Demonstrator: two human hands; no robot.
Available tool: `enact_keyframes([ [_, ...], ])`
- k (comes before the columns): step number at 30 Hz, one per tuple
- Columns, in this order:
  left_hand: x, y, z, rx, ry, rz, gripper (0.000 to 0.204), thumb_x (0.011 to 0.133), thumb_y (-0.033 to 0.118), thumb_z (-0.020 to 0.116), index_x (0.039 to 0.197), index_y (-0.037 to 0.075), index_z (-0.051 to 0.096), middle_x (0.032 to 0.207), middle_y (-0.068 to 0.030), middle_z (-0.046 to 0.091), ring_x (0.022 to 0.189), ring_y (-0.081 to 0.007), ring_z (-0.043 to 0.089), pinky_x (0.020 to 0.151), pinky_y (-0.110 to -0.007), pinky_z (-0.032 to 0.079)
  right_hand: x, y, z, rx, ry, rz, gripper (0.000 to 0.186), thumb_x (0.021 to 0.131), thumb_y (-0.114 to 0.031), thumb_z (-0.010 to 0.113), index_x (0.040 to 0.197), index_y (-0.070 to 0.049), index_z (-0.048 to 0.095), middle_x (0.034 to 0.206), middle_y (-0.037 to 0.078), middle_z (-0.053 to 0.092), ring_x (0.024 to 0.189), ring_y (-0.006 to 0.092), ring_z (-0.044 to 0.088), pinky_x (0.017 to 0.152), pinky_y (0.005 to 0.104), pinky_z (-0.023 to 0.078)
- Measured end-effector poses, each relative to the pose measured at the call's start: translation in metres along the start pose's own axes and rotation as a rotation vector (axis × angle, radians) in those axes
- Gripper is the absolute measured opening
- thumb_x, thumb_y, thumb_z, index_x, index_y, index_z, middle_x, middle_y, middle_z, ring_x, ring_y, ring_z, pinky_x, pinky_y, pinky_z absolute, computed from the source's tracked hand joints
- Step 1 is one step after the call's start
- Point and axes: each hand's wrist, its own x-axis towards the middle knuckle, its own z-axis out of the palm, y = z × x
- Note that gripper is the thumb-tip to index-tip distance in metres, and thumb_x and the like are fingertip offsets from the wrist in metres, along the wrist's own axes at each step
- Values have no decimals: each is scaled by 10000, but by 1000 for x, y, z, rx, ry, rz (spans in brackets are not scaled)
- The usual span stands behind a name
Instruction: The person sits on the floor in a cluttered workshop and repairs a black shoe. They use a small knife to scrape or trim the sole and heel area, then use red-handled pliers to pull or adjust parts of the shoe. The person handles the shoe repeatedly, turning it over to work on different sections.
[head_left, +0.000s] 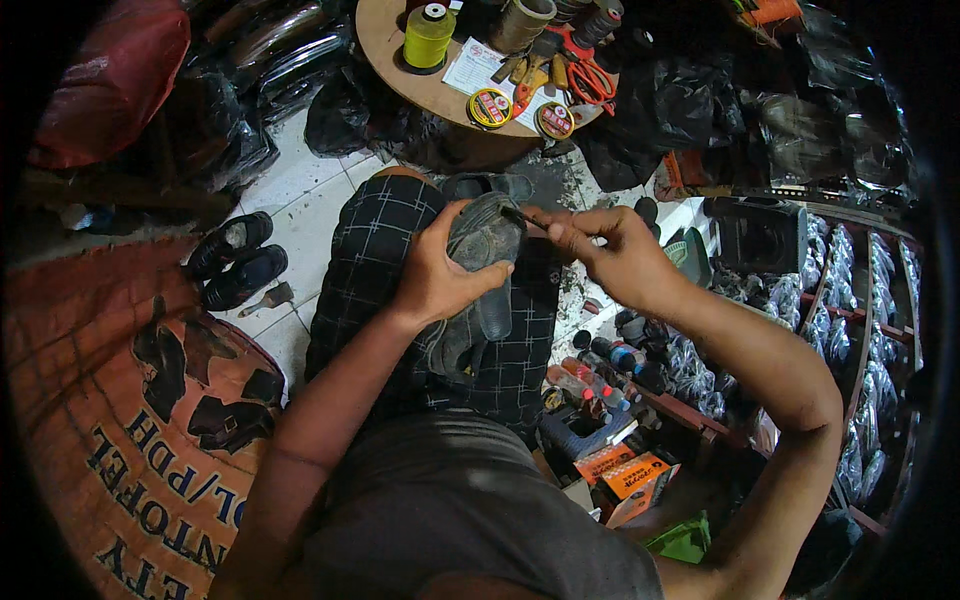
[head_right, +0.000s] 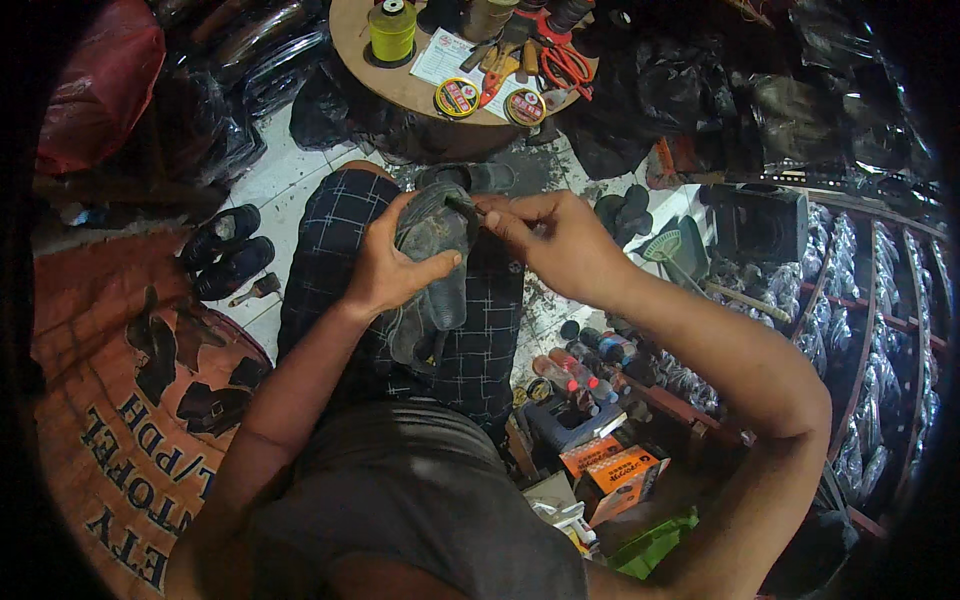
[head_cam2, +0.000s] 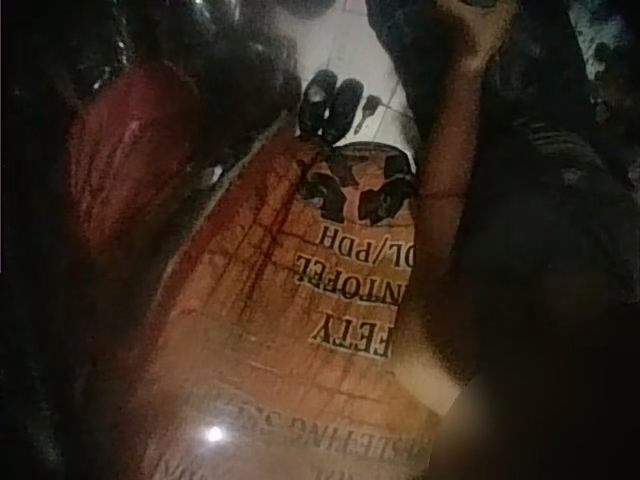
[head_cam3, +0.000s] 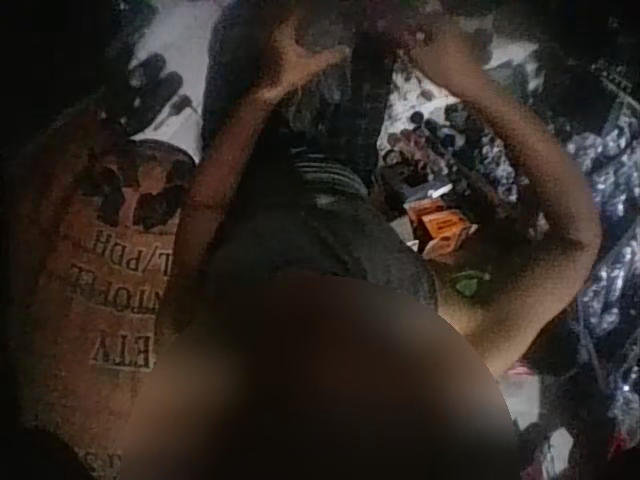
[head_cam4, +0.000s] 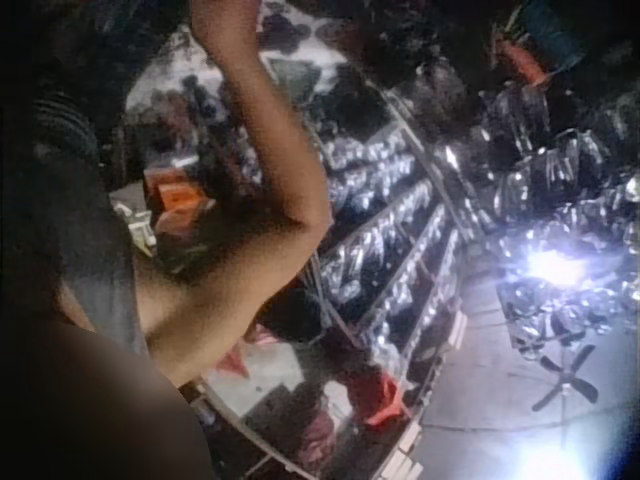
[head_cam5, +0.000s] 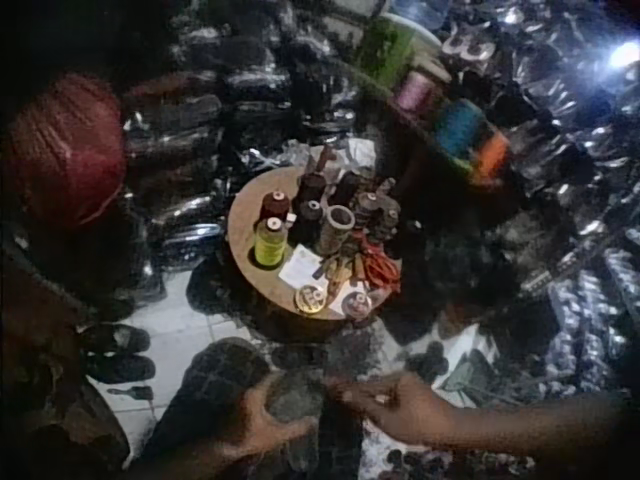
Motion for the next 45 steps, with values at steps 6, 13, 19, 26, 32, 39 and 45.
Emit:
enact_keyframes([
  [6, -2, 4, 3, 59, 27, 3, 685, 790, 108, 923, 1379, -25, 601, 1193, -162, 771, 1090, -200, 752, 962, -367, 604, 7, -1, -15, -802, 57, -603, 300, 1060, -275, 705, 1217, -38, 800, 1130, 163, 786, 695, 204, 750, 566, 349, 550],
  [13, 0, 6, 1, 6, 12, -65, 685, 789, 112, 922, 1375, -32, 599, 1183, -164, 777, 1111, -202, 748, 991, -372, 591, 5, -10, -6, 164, -41, 158, 330, 1040, -302, 699, 1309, -123, 764, 859, 130, 734, 649, 321, 727, 499, 409, 533],
  [19, -3, 6, 1, 11, 15, -48, 676, 784, 114, 925, 1365, -26, 608, 1173, -158, 778, 1100, -202, 747, 998, -372, 579, 4, -10, -11, -926, 44, -515, 284, 1030, -301, 706, 1283, -212, 801, 927, 142, 742, 696, 347, 738, 562, 473, 566],
  [26, -1, 5, 1, 16, -10, -59, 722, 791, 111, 918, 1407, -54, 580, 1222, -164, 751, 1103, -191, 727, 964, -359, 601, 7, -7, -13, -617, 11, -354, 257, 1037, -272, 712, 1247, -173, 824, 931, 157, 756, 662, 301, 728, 538, 414, 539],
  [32, 1, 3, -3, 45, 2, -85, 758, 767, 120, 944, 1414, -59, 590, 1271, -143, 736, 1110, -187, 717, 1016, -366, 577, 9, -13, -11, -84, -99, -70, 334, 1049, -323, 734, 1285, -95, 798, 1088, 128, 809, 743, 179, 708, 650, 358, 562],
  [39, 5, 7, -13, -6, -122, -33, 818, 717, 166, 977, 1419, -31, 606, 1247, -128, 747, 1145, -180, 707, 1049, -361, 548, -34, -46, -18, -790, 85, -382, 316, 1044, -346, 710, 1301, -178, 784, 926, 144, 738, 774, 324, 734, 648, 450, 580],
  [45, 2, 10, -17, 80, -202, 164, 793, 654, 224, 1016, 1332, -31, 694, 1239, -133, 719, 1165, -232, 701, 1067, -380, 533, -84, -62, 4, -758, 166, -194, 383, 1003, -277, 744, 1380, -208, 749, 937, 146, 696, 807, 382, 711, 724, 495, 560],
])
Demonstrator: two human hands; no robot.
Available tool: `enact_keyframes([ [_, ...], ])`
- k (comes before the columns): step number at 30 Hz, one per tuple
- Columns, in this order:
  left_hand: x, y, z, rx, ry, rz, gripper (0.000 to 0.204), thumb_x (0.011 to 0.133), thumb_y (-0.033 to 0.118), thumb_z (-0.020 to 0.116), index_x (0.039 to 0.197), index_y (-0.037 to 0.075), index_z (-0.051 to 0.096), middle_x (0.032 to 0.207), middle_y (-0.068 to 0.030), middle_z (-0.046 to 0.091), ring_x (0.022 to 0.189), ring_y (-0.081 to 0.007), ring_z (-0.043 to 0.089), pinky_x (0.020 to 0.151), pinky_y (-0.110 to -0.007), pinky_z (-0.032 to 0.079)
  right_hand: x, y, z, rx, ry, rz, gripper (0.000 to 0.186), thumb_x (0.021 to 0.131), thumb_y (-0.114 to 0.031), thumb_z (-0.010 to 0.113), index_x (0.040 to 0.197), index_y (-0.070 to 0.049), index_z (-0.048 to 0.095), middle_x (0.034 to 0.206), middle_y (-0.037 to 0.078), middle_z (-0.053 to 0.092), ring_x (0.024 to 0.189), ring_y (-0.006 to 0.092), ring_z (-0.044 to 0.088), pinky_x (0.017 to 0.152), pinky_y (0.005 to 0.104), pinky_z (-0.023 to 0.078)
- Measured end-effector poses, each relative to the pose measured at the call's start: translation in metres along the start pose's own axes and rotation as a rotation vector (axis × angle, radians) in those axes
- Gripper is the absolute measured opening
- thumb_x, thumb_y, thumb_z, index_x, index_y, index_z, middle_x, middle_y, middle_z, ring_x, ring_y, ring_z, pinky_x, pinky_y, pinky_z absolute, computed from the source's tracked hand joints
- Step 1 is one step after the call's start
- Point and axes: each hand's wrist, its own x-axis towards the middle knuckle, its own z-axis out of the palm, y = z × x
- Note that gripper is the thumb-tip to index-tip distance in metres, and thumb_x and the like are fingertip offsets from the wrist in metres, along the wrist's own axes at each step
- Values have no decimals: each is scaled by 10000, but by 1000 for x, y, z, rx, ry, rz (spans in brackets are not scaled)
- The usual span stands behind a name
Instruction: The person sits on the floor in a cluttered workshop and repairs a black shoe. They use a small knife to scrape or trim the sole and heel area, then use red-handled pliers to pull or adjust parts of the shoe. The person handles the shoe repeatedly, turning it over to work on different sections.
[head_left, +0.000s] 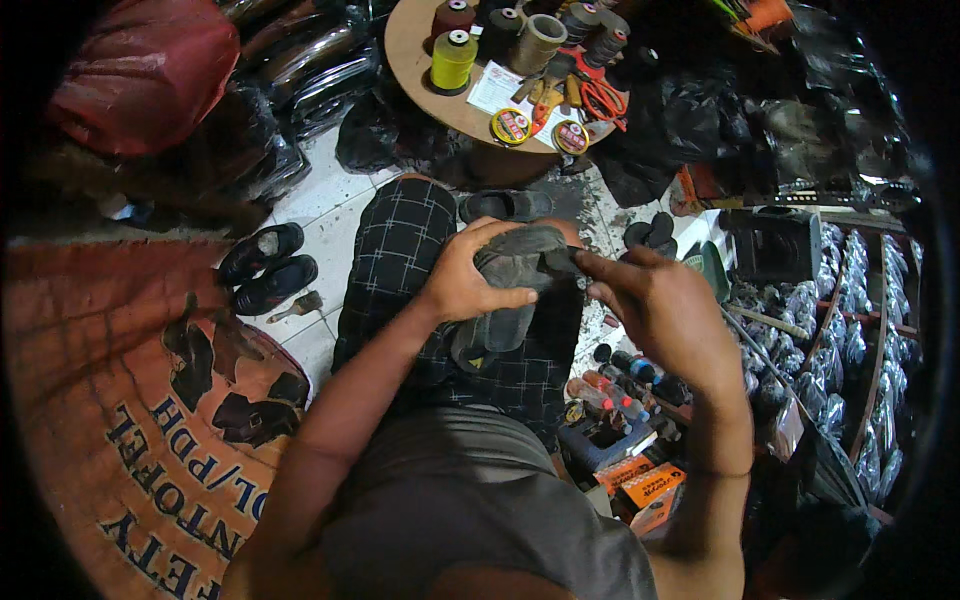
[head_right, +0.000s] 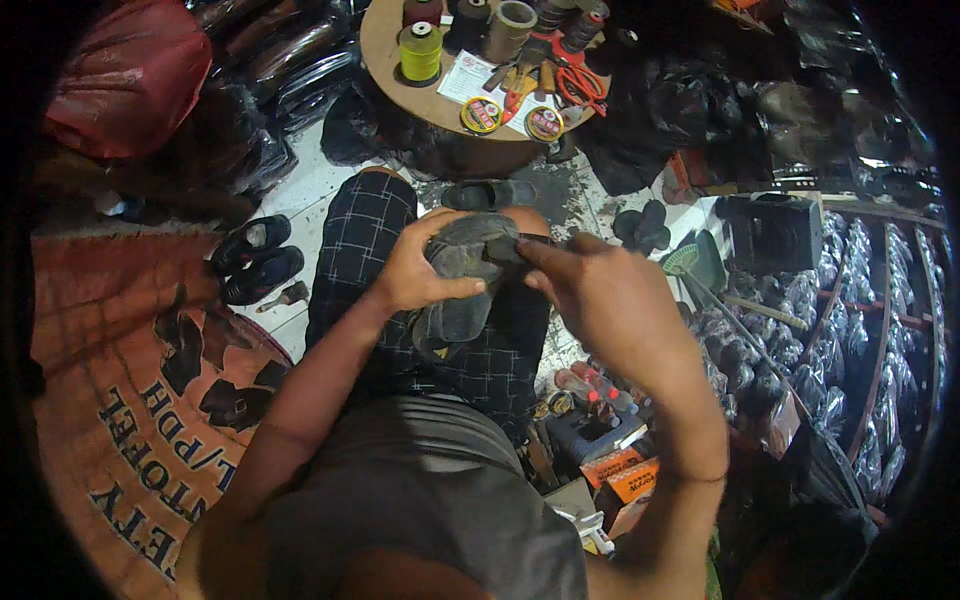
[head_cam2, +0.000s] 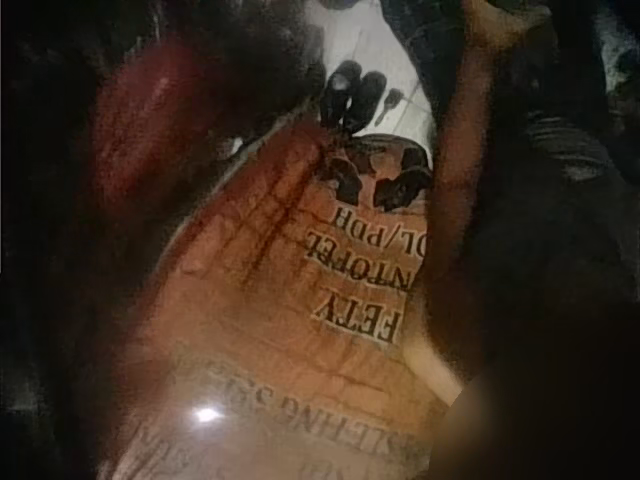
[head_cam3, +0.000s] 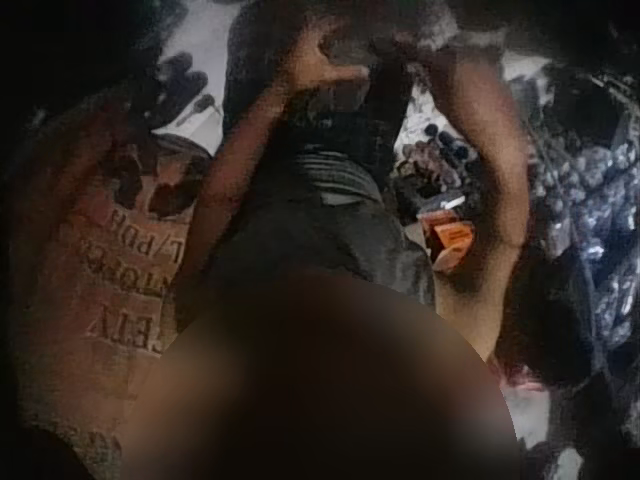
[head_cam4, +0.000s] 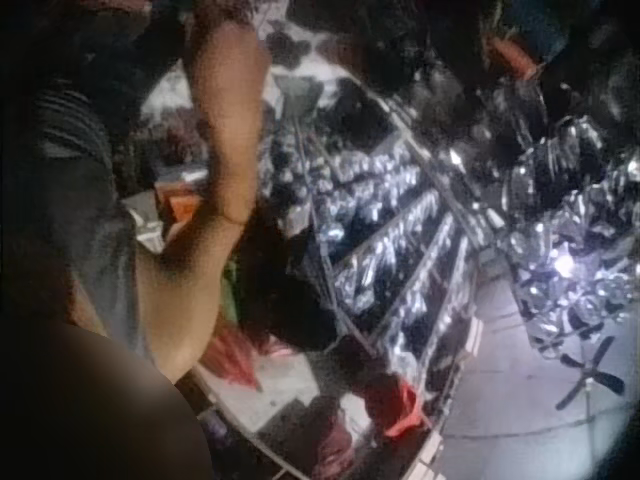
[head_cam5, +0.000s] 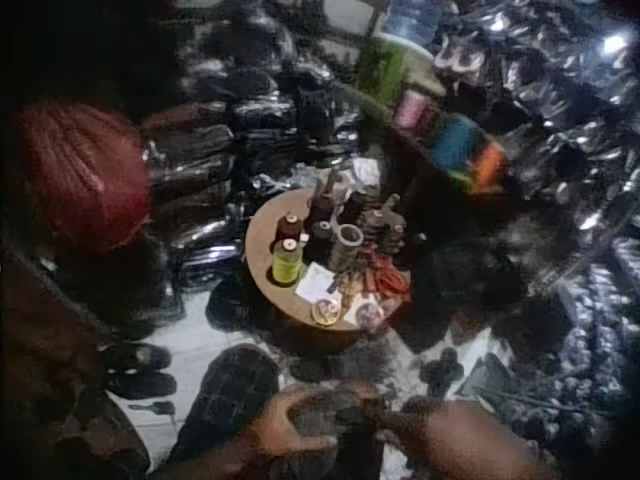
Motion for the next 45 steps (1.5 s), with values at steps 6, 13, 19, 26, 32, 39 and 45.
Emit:
enact_keyframes([
  [6, -8, 6, 4, 97, 24, 103, 748, 677, 215, 1005, 1314, -32, 700, 1270, -141, 727, 1190, -218, 703, 1063, -378, 538, -31, -24, 20, 58, 101, 183, 372, 968, -211, 780, 1339, -195, 773, 1028, 130, 745, 805, 352, 729, 682, 445, 559],
  [13, -1, -13, -4, -143, 228, -116, 748, 726, 233, 974, 1338, -45, 645, 1218, -142, 747, 1140, -219, 716, 1048, -404, 554, -71, -6, 23, 422, 222, 272, 370, 980, -181, 765, 1342, -105, 771, 1072, 191, 764, 818, 319, 760, 749, 365, 593],
  [19, -3, -6, -26, -460, 46, -112, 772, 784, 262, 785, 1443, -44, 524, 1332, -161, 678, 1235, -257, 676, 1099, -398, 528, -56, 24, 77, 888, 461, 375, 337, 1075, -178, 658, 1357, -9, 730, 1124, 156, 774, 1010, 212, 704, 932, 353, 531],
  [26, -24, -2, -28, -545, 105, -245, 852, 810, 436, 790, 1471, 3, 473, 1323, -165, 662, 1234, -276, 678, 1097, -432, 539, -32, -4, 137, 902, 521, 56, 314, 1052, -201, 693, 1333, -72, 749, 1012, 176, 747, 891, 352, 731, 813, 420, 558],
  [32, -32, 2, -29, -501, 154, -283, 773, 849, 421, 843, 1421, 10, 523, 1270, -112, 688, 1166, -228, 694, 1035, -380, 559, -35, -15, 135, 873, 468, -2, 333, 1063, -247, 691, 1357, -100, 743, 1014, 176, 736, 893, 371, 726, 795, 426, 569],
  [39, -25, -4, -51, -394, -8, -256, 682, 841, 389, 878, 1321, 19, 566, 1197, -80, 705, 1137, -186, 681, 1022, -355, 542, -33, -21, 143, 820, 467, -15, 333, 1060, -252, 694, 1362, -124, 745, 1006, 158, 722, 868, 371, 722, 764, 433, 572],
  [45, -17, 2, -48, -321, -15, -217, 717, 752, 278, 995, 1282, 41, 573, 1168, -62, 702, 1100, -172, 675, 1008, -346, 542, -26, -25, 137, 791, 459, 9, 317, 1045, -241, 707, 1342, -142, 757, 1009, 147, 731, 867, 357, 730, 751, 440, 576],
])
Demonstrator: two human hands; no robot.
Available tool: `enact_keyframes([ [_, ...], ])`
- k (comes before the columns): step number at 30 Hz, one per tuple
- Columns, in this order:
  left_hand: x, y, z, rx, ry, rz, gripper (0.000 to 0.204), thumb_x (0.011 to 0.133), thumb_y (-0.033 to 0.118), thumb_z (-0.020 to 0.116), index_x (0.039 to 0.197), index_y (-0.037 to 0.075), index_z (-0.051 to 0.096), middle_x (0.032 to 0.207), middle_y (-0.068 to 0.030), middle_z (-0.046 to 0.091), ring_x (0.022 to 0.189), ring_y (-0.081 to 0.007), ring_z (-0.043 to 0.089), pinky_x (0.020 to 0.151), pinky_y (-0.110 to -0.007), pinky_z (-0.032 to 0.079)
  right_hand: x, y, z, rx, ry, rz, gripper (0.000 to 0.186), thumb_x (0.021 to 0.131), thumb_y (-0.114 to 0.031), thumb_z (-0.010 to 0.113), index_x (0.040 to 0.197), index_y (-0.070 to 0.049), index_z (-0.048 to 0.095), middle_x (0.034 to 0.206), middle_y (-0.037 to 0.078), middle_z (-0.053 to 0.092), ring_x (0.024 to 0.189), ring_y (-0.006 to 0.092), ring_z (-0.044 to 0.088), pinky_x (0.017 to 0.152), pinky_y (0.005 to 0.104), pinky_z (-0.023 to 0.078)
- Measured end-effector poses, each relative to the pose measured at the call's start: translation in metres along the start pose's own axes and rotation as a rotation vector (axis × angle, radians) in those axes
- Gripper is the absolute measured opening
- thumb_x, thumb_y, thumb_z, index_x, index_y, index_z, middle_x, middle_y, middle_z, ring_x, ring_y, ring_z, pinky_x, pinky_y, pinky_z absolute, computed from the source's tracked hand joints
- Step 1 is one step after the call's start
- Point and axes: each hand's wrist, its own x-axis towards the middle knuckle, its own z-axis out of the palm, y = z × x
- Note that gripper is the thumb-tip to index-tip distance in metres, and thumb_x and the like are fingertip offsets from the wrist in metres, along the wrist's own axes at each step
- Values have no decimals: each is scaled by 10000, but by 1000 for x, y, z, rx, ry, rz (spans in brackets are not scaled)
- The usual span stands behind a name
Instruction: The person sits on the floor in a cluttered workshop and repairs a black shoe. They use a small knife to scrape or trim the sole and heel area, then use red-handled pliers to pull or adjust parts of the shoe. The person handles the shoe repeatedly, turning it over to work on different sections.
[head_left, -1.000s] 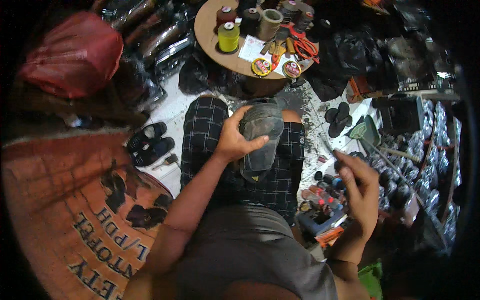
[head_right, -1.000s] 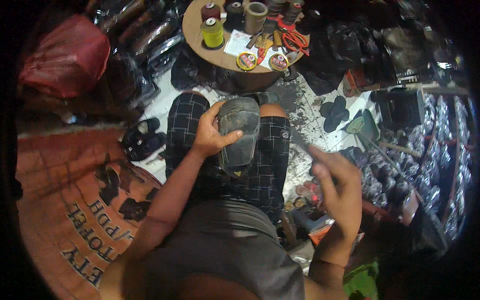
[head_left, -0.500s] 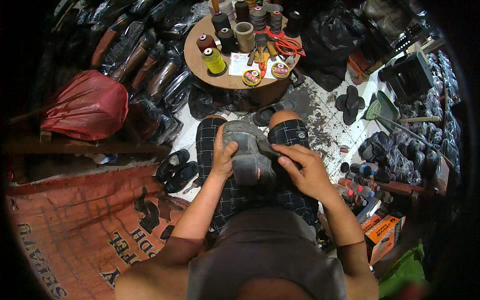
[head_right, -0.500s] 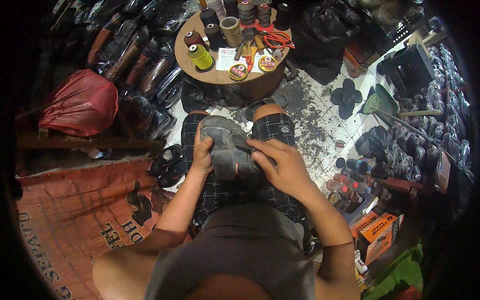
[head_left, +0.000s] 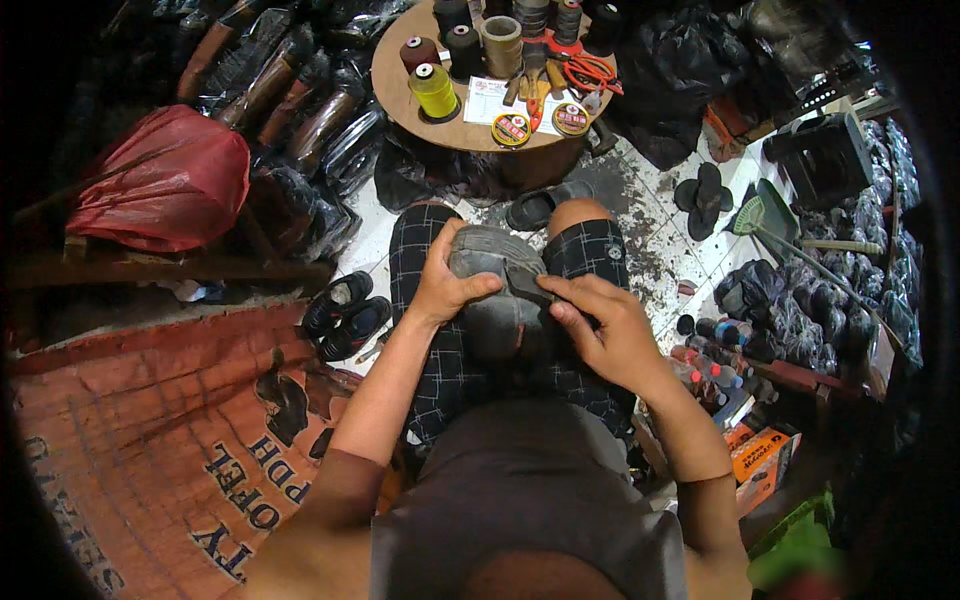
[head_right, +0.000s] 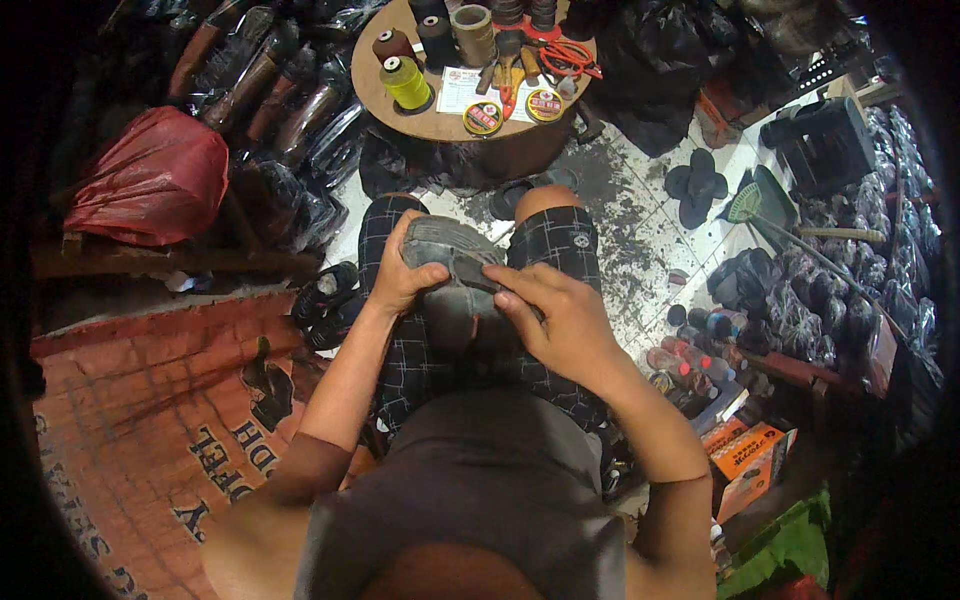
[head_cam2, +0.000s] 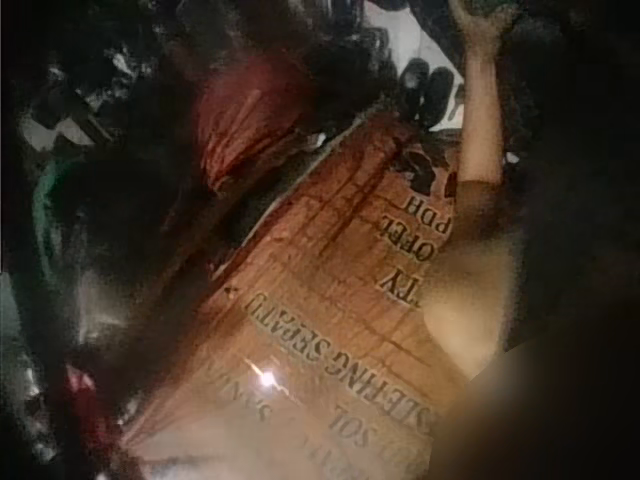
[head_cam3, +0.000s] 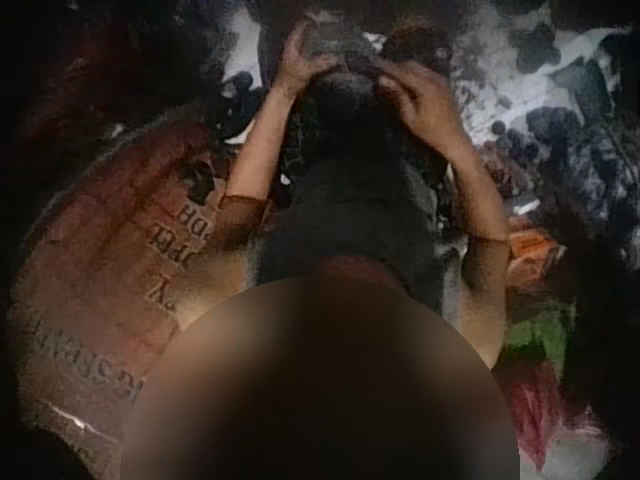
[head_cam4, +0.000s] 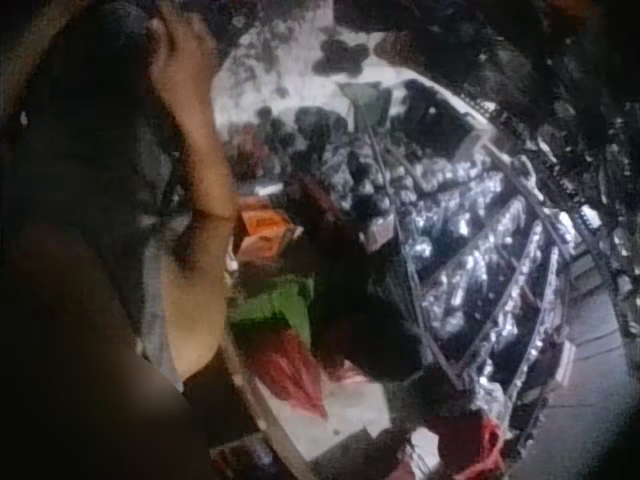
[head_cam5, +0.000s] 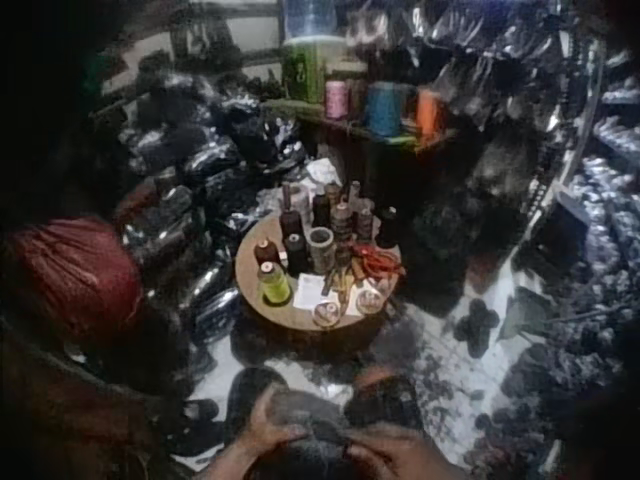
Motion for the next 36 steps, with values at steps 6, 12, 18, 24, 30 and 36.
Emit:
enact_keyframes([
  [6, -7, 0, 7, -17, 124, 17, 697, 730, 225, 991, 1270, 41, 590, 1146, -60, 720, 1065, -163, 691, 984, -336, 549, 6, -5, -4, -120, -53, -24, 310, 1031, -240, 720, 1324, -151, 769, 965, 135, 717, 859, 344, 731, 742, 433, 581],
  [12, -9, 4, 13, 32, 171, 113, 701, 734, 187, 996, 1276, 25, 581, 1168, -85, 739, 1086, -174, 709, 984, -344, 562, 24, -12, -16, -156, -75, -118, 275, 1020, -225, 727, 1275, -142, 791, 910, 130, 702, 834, 335, 725, 720, 435, 569],
  [18, -7, 0, 17, 91, 153, 125, 778, 675, 110, 1035, 1296, 26, 573, 1168, -100, 762, 1108, -190, 721, 1009, -364, 569, 36, -10, -27, -243, -162, -112, 278, 1018, -236, 719, 1266, -138, 797, 884, 142, 707, 808, 357, 722, 718, 455, 571],
  [24, 2, -4, 23, 137, 79, 69, 720, 670, 113, 1021, 1226, 31, 572, 1176, -113, 768, 1090, -182, 728, 996, -368, 575, 36, -9, -39, -307, -226, -90, 274, 1019, -229, 708, 1260, -133, 794, 877, 167, 715, 785, 402, 717, 701, 500, 569],
  [30, 12, 0, 36, 204, 22, 83, 671, 705, 55, 976, 1230, 18, 560, 1161, -112, 761, 1088, -174, 716, 1005, -361, 562, 21, -3, -38, -239, -166, 82, 273, 1017, -204, 722, 1260, -103, 795, 849, 162, 703, 700, 339, 686, 644, 455, 537],
  [36, 15, 0, 35, 366, 47, 56, 704, 690, 81, 990, 1245, 25, 561, 1191, -119, 751, 1121, -182, 705, 1022, -367, 559, 9, 10, -23, -268, -26, -54, 281, 1011, -149, 728, 1278, -84, 790, 815, 161, 692, 649, 295, 660, 618, 405, 524],
])
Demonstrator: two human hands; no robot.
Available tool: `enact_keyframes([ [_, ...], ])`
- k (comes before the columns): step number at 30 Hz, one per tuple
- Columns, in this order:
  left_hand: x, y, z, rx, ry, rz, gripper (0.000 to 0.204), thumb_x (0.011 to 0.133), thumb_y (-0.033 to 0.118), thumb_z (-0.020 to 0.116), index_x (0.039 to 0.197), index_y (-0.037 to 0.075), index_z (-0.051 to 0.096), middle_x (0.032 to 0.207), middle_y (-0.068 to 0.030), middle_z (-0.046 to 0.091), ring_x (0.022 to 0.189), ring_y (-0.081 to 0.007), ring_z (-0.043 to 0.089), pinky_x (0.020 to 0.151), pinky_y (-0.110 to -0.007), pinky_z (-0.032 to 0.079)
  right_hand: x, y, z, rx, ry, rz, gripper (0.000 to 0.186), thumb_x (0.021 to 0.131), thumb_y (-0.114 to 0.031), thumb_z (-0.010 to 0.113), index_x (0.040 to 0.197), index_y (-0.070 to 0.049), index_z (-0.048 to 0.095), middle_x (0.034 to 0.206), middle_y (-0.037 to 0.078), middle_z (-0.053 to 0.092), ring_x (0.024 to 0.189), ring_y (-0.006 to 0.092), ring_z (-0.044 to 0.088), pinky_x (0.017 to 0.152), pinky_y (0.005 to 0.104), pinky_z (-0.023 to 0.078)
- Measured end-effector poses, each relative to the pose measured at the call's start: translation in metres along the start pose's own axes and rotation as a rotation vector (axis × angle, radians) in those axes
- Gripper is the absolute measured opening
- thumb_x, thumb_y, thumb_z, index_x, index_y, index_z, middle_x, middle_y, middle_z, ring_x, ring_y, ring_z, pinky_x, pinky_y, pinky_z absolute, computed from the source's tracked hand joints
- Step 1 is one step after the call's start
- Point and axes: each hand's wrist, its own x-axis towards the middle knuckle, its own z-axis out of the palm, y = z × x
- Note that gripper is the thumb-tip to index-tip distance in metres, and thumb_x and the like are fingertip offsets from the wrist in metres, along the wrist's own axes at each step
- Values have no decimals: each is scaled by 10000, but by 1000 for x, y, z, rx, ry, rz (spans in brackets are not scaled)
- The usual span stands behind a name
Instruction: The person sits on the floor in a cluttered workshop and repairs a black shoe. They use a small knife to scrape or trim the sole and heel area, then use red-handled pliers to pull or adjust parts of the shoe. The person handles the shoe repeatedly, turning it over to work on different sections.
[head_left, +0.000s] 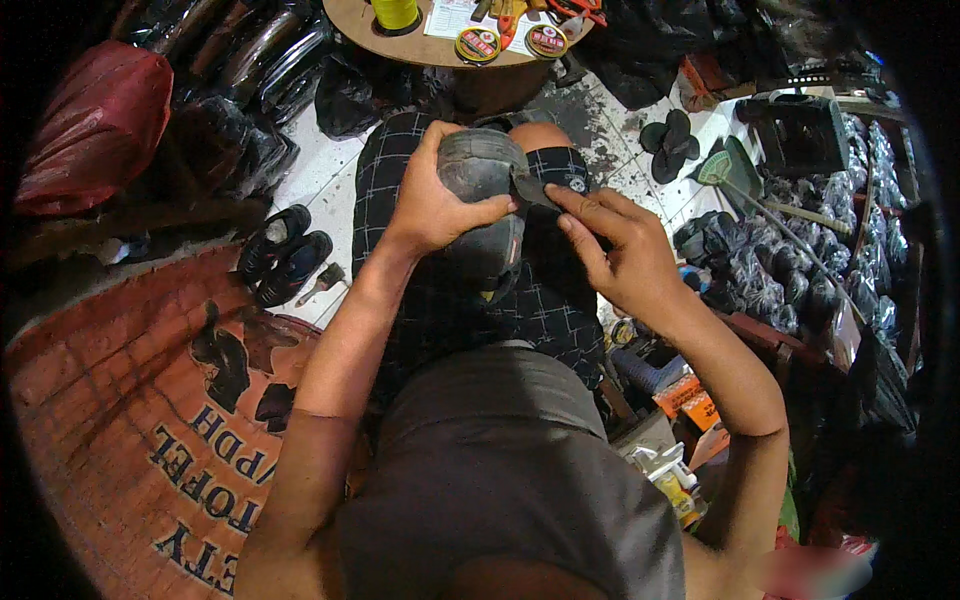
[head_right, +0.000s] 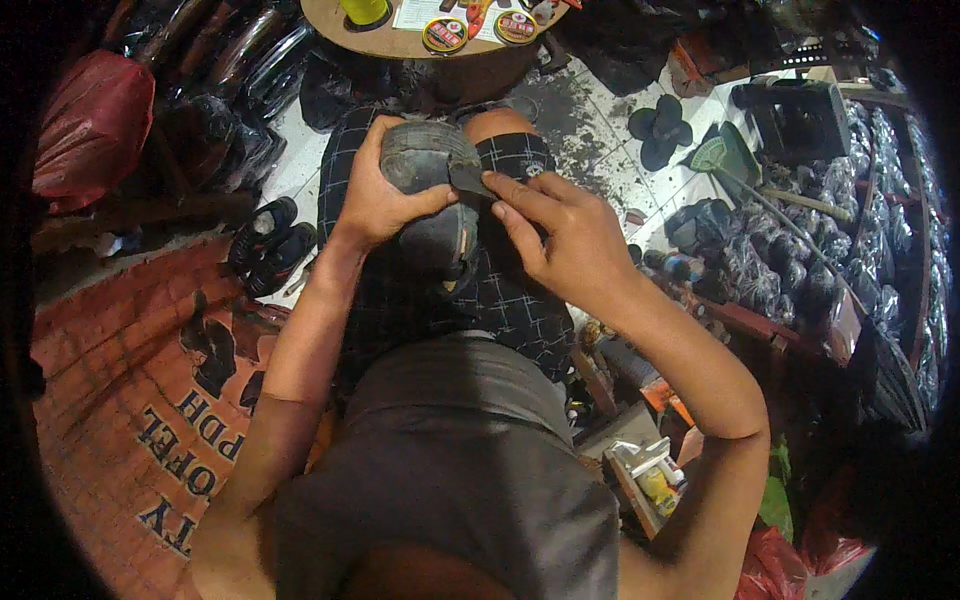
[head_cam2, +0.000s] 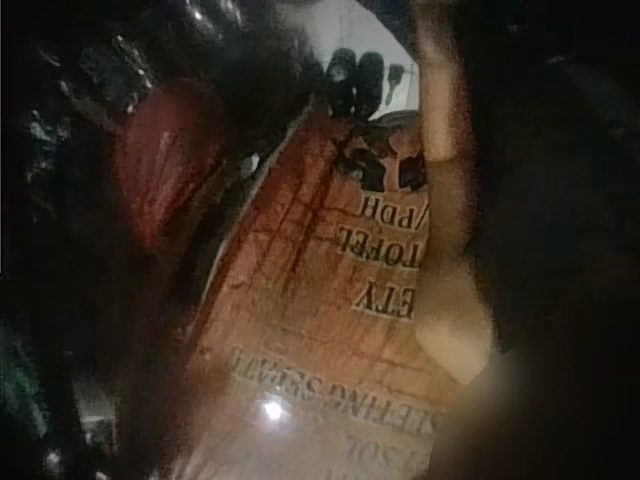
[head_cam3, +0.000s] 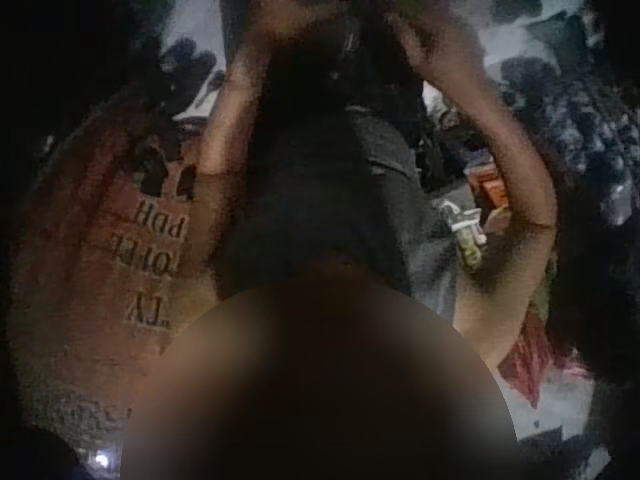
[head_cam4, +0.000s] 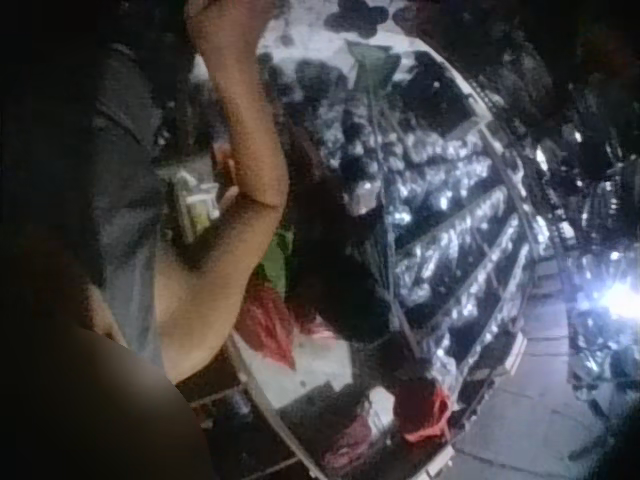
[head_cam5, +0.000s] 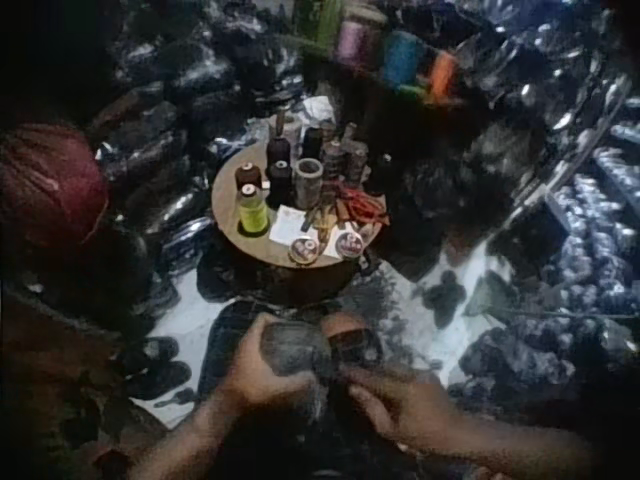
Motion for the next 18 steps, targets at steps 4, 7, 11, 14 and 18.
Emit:
enact_keyframes([
  [4, 2, 2, 0, -29, 6, 14, 743, 657, 142, 1012, 1231, 16, 557, 1137, -118, 748, 1062, -189, 709, 992, -373, 566, 3, 3, 3, 169, -32, 150, 289, 1012, -144, 727, 1287, -75, 786, 829, 159, 697, 668, 280, 660, 632, 377, 519],
  [7, 2, 5, -1, -15, 17, 2, 721, 664, 132, 1008, 1218, 19, 561, 1135, -120, 748, 1054, -188, 711, 985, -371, 569, 7, 4, 0, 252, -92, 270, 302, 1033, -127, 720, 1318, -39, 766, 844, 131, 707, 678, 206, 629, 651, 328, 495],
  [11, 4, 7, 0, -44, 29, -4, 712, 670, 113, 1004, 1217, 16, 558, 1138, -123, 748, 1047, -183, 713, 972, -367, 575, 15, 5, -3, 4, -67, 0, 316, 1071, -192, 701, 1339, -32, 754, 832, 51, 722, 696, 129, 605, 636, 306, 483],
  [14, 6, 6, 1, -38, 29, -6, 720, 671, 109, 1004, 1223, 13, 552, 1140, -123, 749, 1046, -180, 714, 967, -363, 578, 17, 5, 3, 295, -36, 206, 303, 1051, -211, 702, 1299, -55, 780, 923, 156, 767, 723, 225, 687, 676, 381, 533],
  [18, 3, 5, 1, -55, 38, 5, 720, 675, 113, 1003, 1224, 11, 550, 1136, -123, 753, 1052, -179, 715, 972, -364, 576, 13, 4, 9, 312, -25, 254, 270, 1030, -195, 697, 1245, -75, 808, 954, 210, 780, 738, 357, 734, 719, 399, 585],
])
